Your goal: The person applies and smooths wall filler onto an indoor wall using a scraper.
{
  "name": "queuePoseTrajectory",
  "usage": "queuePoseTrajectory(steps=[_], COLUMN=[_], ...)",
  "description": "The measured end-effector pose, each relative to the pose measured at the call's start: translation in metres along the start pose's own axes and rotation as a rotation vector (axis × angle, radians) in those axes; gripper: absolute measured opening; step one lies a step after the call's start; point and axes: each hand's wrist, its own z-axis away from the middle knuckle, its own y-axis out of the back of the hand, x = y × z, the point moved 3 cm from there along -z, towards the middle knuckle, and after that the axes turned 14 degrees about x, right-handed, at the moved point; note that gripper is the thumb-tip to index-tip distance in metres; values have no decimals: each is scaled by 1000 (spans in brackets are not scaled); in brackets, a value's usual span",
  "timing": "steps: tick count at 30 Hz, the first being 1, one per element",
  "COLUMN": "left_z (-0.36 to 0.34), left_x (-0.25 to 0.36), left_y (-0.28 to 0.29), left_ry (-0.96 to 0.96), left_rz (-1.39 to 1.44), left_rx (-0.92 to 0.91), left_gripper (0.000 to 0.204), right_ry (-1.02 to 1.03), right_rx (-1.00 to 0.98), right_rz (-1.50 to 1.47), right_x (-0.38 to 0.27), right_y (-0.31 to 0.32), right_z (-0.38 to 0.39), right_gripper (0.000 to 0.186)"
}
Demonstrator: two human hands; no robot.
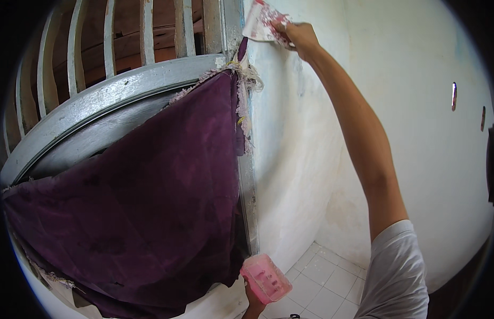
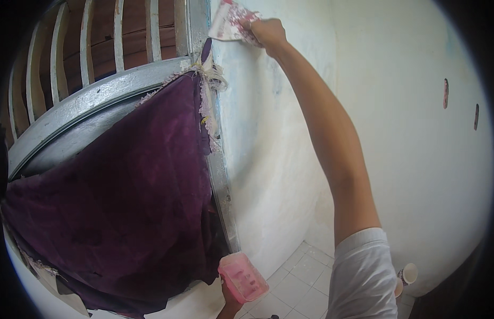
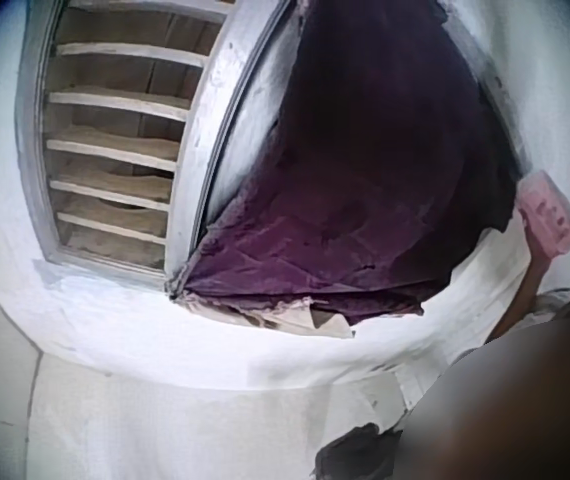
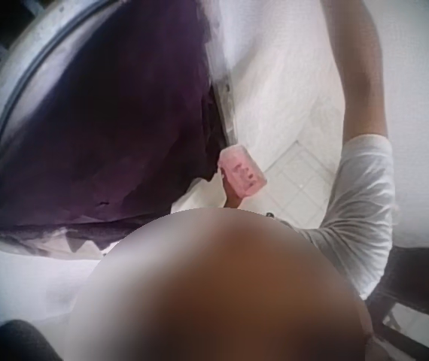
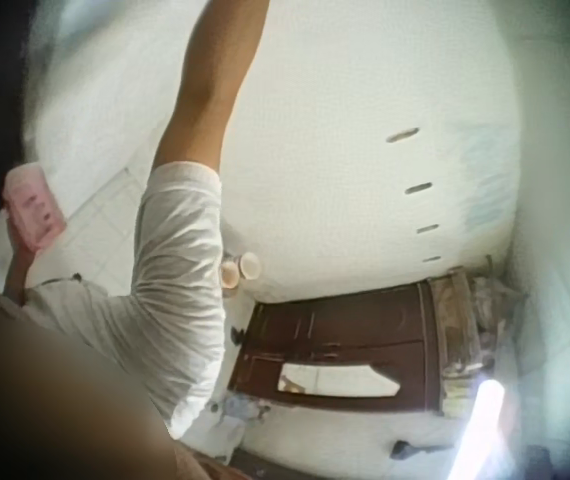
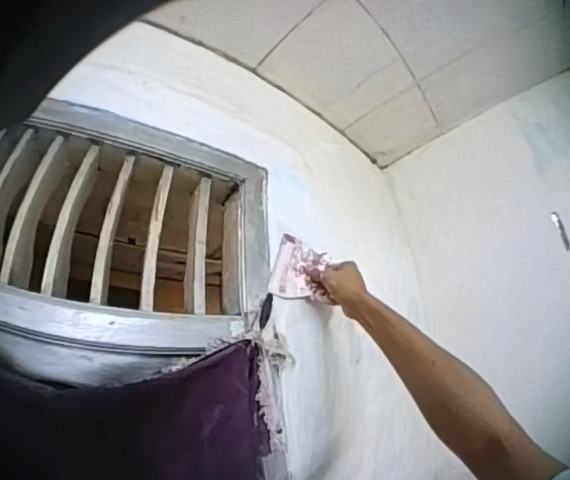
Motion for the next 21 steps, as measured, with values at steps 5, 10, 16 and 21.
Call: queuePoseTrajectory(steps=[5, 10, 16, 21], left_z=[6, 2, 6, 12], left_x=[1, 2, 10, 7], left_y=[0, 10, 4, -3], left_ry=[-21, -56, -76, -105], left_rz=[2, -12, 5, -10], left_rx=[-16, 14, 27, 78], left_gripper=[69, 65, 63, 62], right_ry=[-74, 80, 392, 638], right_rx=[10, 11, 108, 31], right_rz=[150, -185, 112, -68], right_x=[34, 27, -56, -79], right_y=[52, 97, 84, 72], right_z=[39, 39, 49, 44], right_gripper=[33, 34, 43, 9])
